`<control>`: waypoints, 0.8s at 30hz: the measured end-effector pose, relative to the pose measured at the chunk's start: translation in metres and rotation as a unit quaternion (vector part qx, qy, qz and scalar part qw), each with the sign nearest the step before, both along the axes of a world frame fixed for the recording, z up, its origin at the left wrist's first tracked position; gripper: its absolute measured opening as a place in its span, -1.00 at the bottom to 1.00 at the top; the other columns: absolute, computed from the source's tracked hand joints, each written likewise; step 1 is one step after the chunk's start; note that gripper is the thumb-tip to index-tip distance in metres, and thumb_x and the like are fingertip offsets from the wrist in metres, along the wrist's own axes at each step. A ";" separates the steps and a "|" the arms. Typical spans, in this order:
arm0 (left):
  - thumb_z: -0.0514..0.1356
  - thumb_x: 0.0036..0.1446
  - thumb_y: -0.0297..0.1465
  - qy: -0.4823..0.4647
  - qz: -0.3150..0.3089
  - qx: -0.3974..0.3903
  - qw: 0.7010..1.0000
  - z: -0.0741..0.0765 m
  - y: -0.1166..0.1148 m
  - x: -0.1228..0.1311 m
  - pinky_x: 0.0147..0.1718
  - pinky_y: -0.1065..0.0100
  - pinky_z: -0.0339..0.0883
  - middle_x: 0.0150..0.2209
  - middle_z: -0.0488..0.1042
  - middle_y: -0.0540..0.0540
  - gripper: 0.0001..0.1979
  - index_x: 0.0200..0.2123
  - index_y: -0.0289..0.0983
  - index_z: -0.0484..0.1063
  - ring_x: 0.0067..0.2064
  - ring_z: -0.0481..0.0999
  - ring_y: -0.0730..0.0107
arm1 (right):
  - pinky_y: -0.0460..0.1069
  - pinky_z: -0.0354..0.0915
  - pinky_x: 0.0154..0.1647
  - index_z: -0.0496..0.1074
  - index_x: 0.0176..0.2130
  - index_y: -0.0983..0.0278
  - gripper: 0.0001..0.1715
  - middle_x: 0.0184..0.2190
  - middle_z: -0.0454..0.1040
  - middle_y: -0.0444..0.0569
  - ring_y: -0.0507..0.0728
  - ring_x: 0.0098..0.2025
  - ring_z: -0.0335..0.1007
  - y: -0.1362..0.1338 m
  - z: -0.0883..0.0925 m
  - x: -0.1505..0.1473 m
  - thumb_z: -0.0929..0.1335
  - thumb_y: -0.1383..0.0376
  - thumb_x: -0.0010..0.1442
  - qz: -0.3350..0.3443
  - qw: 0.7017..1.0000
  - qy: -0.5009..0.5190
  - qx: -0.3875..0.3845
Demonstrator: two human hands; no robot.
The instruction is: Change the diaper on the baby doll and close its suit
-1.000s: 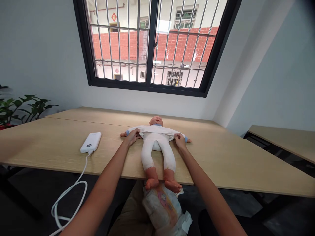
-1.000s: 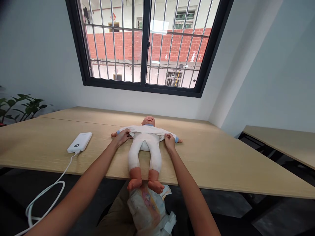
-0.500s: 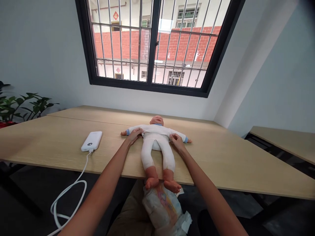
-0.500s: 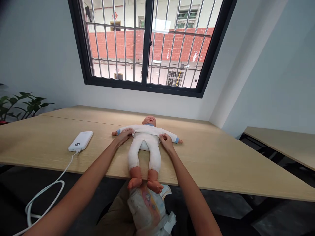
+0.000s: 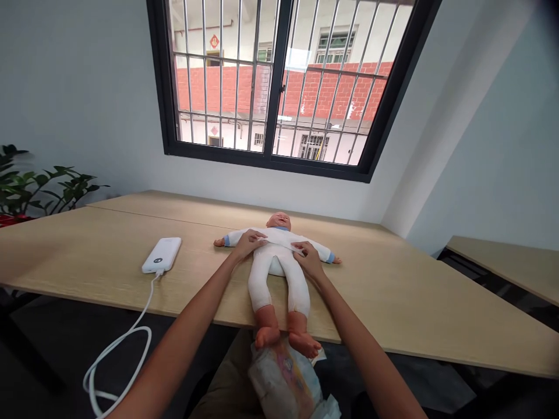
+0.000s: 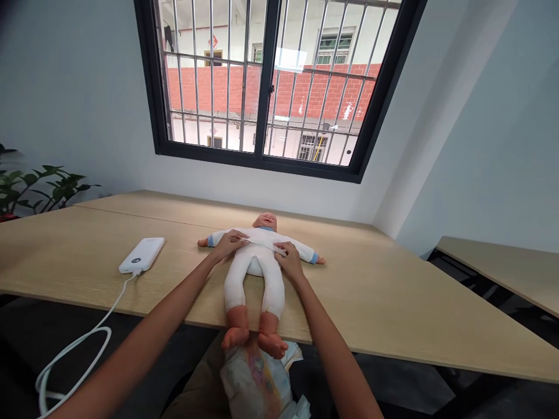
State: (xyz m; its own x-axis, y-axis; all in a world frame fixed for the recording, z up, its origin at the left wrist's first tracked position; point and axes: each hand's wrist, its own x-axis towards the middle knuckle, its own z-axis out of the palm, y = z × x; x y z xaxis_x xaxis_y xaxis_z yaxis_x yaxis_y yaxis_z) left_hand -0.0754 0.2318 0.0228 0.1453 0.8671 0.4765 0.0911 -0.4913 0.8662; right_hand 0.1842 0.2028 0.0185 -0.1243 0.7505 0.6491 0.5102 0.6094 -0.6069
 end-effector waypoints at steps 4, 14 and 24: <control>0.38 -0.11 -0.18 -0.001 -0.012 0.000 1.000 0.003 -0.006 0.005 -0.17 0.28 0.28 -0.20 0.50 -0.16 -0.69 -0.34 -0.27 0.57 -0.15 0.44 0.20 | 0.13 0.24 -0.02 0.51 -0.26 0.21 -0.81 -0.23 0.52 0.05 0.23 -0.12 0.38 -0.002 0.006 -0.003 0.33 0.21 0.16 -0.051 0.995 -0.072 0.050; 0.36 -0.14 -0.12 -0.034 -0.035 -0.082 0.995 0.002 -0.006 0.002 -0.31 0.34 0.22 -0.38 0.49 -0.07 -0.65 -0.44 -0.31 0.50 -0.31 0.40 0.34 | 0.12 0.29 -0.10 0.41 -0.29 0.25 -0.75 -0.26 0.51 0.06 0.21 -0.17 0.40 -0.010 0.007 -0.008 0.27 0.14 0.18 -0.039 0.999 0.017 0.027; 0.38 -0.22 -0.11 -0.029 0.012 -0.088 0.996 -0.005 0.002 -0.005 -0.39 0.33 0.20 -0.48 0.48 -0.07 -0.63 -0.49 -0.30 0.49 -0.41 0.37 0.36 | 0.10 0.31 -0.20 0.34 -0.25 0.29 -0.67 -0.32 0.48 0.05 0.18 -0.29 0.39 0.007 -0.009 -0.004 0.31 0.10 0.05 -0.046 0.991 0.107 -0.069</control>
State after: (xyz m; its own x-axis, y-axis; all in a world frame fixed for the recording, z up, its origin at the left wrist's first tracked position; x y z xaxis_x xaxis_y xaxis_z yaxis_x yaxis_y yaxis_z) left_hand -0.0805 0.2342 0.0181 0.1003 0.9406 0.3244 0.0482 -0.3302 0.9427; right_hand 0.1800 0.2096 0.0094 0.0773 0.8359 0.5435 0.4100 0.4703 -0.7815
